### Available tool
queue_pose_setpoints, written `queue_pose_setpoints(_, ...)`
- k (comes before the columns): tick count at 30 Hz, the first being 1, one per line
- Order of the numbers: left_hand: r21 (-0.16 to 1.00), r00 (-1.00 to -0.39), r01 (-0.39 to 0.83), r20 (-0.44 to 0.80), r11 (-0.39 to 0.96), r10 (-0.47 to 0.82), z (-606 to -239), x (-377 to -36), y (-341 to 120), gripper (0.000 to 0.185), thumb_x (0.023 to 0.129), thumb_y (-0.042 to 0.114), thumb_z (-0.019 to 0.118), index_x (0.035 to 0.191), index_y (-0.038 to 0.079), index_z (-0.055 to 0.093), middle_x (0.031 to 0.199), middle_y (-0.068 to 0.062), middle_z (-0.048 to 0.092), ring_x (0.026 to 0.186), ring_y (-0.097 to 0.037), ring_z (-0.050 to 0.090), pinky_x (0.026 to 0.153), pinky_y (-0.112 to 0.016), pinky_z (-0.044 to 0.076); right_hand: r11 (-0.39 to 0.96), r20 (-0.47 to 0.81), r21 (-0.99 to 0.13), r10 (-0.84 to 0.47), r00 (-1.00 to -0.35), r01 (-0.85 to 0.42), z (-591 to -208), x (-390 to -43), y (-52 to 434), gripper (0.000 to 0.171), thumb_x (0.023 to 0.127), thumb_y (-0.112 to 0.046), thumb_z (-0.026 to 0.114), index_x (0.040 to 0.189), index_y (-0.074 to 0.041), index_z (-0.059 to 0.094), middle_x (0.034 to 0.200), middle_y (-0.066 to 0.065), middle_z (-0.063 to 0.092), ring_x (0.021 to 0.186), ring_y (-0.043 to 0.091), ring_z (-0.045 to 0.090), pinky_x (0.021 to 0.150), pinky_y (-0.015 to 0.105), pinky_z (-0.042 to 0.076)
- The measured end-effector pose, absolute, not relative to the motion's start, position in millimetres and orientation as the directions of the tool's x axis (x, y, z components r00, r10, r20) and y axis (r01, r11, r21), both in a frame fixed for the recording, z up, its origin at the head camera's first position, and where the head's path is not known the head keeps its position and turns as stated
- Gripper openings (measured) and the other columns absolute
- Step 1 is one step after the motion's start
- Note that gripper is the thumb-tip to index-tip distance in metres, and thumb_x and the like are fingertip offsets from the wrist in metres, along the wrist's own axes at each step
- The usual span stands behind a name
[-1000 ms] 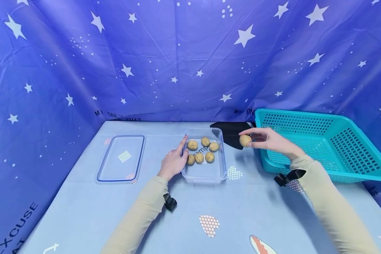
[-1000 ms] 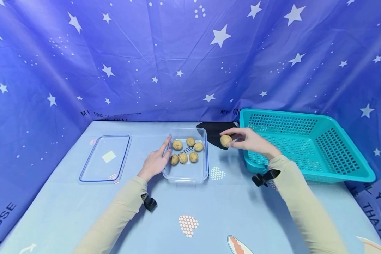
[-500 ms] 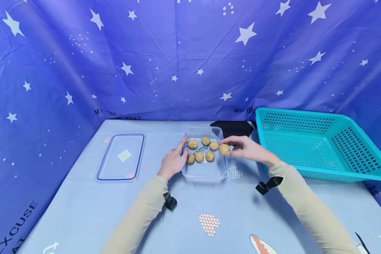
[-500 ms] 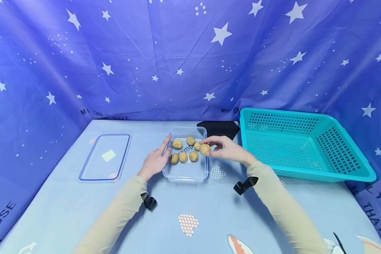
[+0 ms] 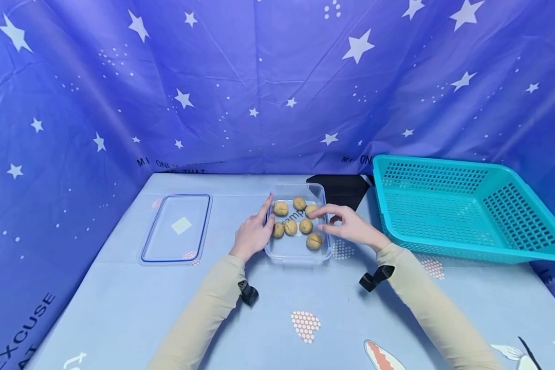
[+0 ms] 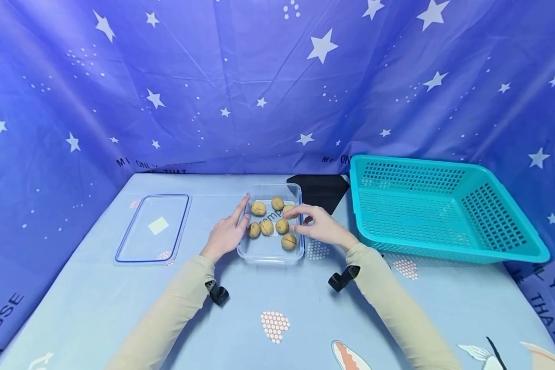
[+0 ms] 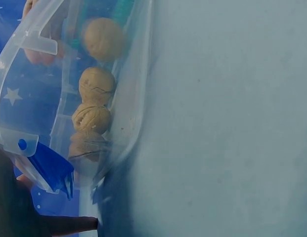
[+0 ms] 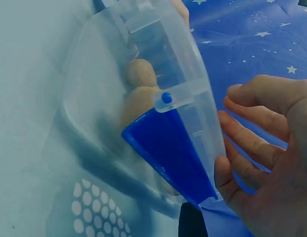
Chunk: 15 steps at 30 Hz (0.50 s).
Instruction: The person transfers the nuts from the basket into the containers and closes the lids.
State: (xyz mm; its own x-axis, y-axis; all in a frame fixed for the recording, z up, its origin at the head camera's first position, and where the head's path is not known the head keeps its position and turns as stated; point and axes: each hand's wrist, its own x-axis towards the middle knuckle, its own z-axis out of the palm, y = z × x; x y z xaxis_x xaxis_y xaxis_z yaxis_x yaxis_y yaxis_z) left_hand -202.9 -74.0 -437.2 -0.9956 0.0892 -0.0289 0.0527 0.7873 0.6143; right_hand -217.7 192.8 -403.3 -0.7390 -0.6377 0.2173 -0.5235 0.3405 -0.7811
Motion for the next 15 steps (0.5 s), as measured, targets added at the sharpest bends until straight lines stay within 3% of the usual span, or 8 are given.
queue_pose_setpoints(8, 0.636, -0.993, 0.112, 0.049, 0.764, 0.105, -439, -201, -80, 0.051, 0.104, 0.042, 0.031, 0.154, 0.037, 0.023, 0.129, -0.024, 0.057, 0.104, -0.043, 0.06, 0.08, -0.056, 0.05, 0.341, 0.196, -0.812, -0.606, -0.771, -0.474, -391, -212, 191, 0.026, 0.092, -0.004, 0.064, 0.117, 0.001, 0.065, 0.118, 0.011, 0.064, 0.107, 0.035, 0.056, 0.083, 0.039, 0.051)
queue_pose_setpoints(15, 0.662, -0.973, 0.228, 0.137, 0.714, 0.183, -441, -196, -106, 0.055, 0.104, 0.034, 0.039, 0.155, 0.025, 0.023, 0.136, -0.024, 0.052, 0.116, -0.042, 0.054, 0.097, -0.057, 0.043, 0.291, 0.186, -0.856, -0.596, -0.781, -0.427, -382, -206, 178, 0.029, 0.092, -0.001, 0.061, 0.12, 0.006, 0.062, 0.118, 0.02, 0.063, 0.104, 0.031, 0.058, 0.083, 0.032, 0.052)
